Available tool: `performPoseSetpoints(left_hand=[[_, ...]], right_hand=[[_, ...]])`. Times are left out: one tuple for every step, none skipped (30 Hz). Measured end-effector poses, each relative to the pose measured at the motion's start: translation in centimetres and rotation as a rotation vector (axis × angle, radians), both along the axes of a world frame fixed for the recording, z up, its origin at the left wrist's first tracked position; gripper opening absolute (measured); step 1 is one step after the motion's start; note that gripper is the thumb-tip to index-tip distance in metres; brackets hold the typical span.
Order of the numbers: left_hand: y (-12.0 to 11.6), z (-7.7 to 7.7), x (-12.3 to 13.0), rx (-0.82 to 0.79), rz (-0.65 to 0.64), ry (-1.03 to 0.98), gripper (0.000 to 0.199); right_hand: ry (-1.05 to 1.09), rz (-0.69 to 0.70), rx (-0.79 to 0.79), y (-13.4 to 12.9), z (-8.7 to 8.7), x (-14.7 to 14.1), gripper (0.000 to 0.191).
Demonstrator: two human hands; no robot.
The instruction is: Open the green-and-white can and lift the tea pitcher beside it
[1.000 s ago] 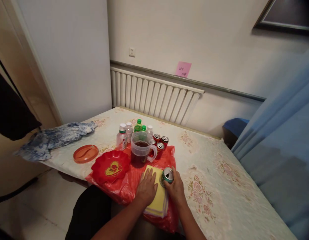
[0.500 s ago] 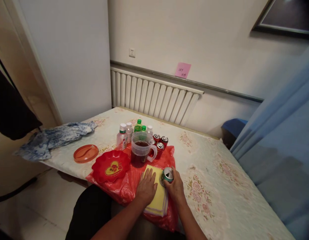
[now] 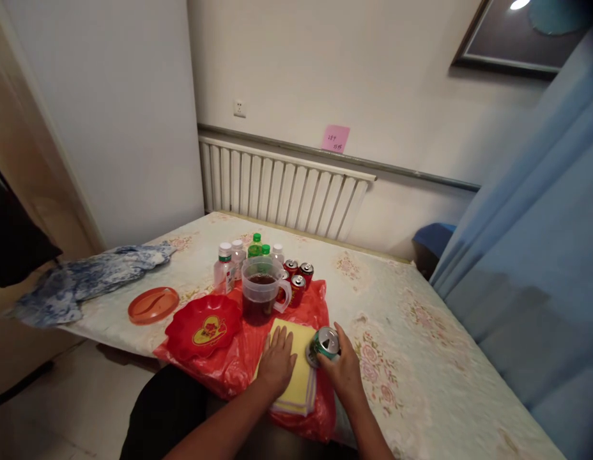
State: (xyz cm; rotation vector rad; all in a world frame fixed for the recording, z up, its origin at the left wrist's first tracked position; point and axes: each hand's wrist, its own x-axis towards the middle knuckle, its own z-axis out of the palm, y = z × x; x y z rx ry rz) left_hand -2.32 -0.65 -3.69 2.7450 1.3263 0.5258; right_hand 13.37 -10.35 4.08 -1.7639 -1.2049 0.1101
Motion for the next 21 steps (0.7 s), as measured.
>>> performPoseSetpoints(left_hand=[[0.2, 0.2, 0.4, -0.001, -0.01, 0.002, 0.053], [0.4, 0.5, 0.8, -0.001, -0.023, 0.003, 0.053], [0.5, 0.7, 1.2, 0.0, -0.039, 0.004, 0.053], [0.6, 0.8, 1.5, 0.0, -0.053, 0.004, 0.053], [0.8, 0.9, 1.8, 0.0, -0.065, 0.006, 0.053], [0.9, 1.0, 2.1, -0.001, -0.074, 0.008, 0.054], [1.0, 1.0, 2.3, -0.002, -0.08, 0.01, 0.054], [1.0, 0.9, 2.4, -0.004, -0.084, 0.013, 0.054], [1.1, 0.8, 2.5, -0.005, -0.087, 0.016, 0.054], [1.2, 0.7, 2.5, -0.005, -0.092, 0.018, 0.054], [1.2, 0.6, 2.5, -0.004, -0.097, 0.02, 0.054], [1.2, 0.5, 2.4, -0.002, -0.102, 0.022, 0.054], [1.2, 0.5, 2.4, -0.001, -0.108, 0.024, 0.054], [1.2, 0.5, 2.3, 0.001, -0.115, 0.025, 0.053], [1.1, 0.5, 2.2, 0.003, -0.121, 0.026, 0.052], [1.1, 0.6, 2.1, 0.005, -0.126, 0.027, 0.052], [1.0, 0.6, 2.0, 0.007, -0.13, 0.028, 0.051], [1.0, 0.7, 2.0, 0.008, -0.133, 0.029, 0.051], [1.0, 0.8, 2.0, 0.007, -0.135, 0.03, 0.051], [1.0, 0.8, 2.0, 0.005, -0.138, 0.032, 0.05], [1.1, 0.8, 2.1, 0.002, -0.142, 0.035, 0.05]], right_hand=[[0.004, -0.003, -0.015, -0.7, -0.1, 0.1, 0.073], [0.009, -0.006, -0.029, -1.3, -0.3, 0.2, 0.073], [0.013, -0.013, -0.038, -1.9, -0.6, 0.3, 0.073], [0.016, -0.021, -0.042, -2.4, -0.9, 0.5, 0.073], [0.016, -0.029, -0.043, -2.9, -1.3, 0.6, 0.073], [0.015, -0.037, -0.042, -3.3, -1.7, 0.7, 0.072], [0.015, -0.044, -0.043, -3.6, -2.0, 0.8, 0.071], [0.017, -0.05, -0.045, -3.8, -2.4, 0.9, 0.071], [0.021, -0.053, -0.047, -4.0, -2.7, 1.0, 0.07], [0.027, -0.054, -0.048, -4.1, -3.0, 1.1, 0.07], [0.035, -0.053, -0.048, -4.2, -3.3, 1.1, 0.07], [0.042, -0.052, -0.048, -4.2, -3.4, 1.1, 0.07], [0.048, -0.051, -0.049, -4.2, -3.5, 1.1, 0.07], [0.051, -0.05, -0.053, -4.1, -3.4, 1.0, 0.071], [0.05, -0.048, -0.059, -4.1, -3.3, 1.0, 0.071], [0.045, -0.043, -0.063, -4.1, -3.1, 0.9, 0.071], [0.036, -0.037, -0.063, -4.0, -3.0, 0.8, 0.072], [0.026, -0.03, -0.057, -4.0, -2.8, 0.8, 0.072], [0.016, -0.026, -0.048, -4.0, -2.7, 0.7, 0.071], [0.008, -0.026, -0.039, -4.0, -2.7, 0.7, 0.071], [0.004, -0.028, -0.033, -4.0, -2.7, 0.7, 0.07]])
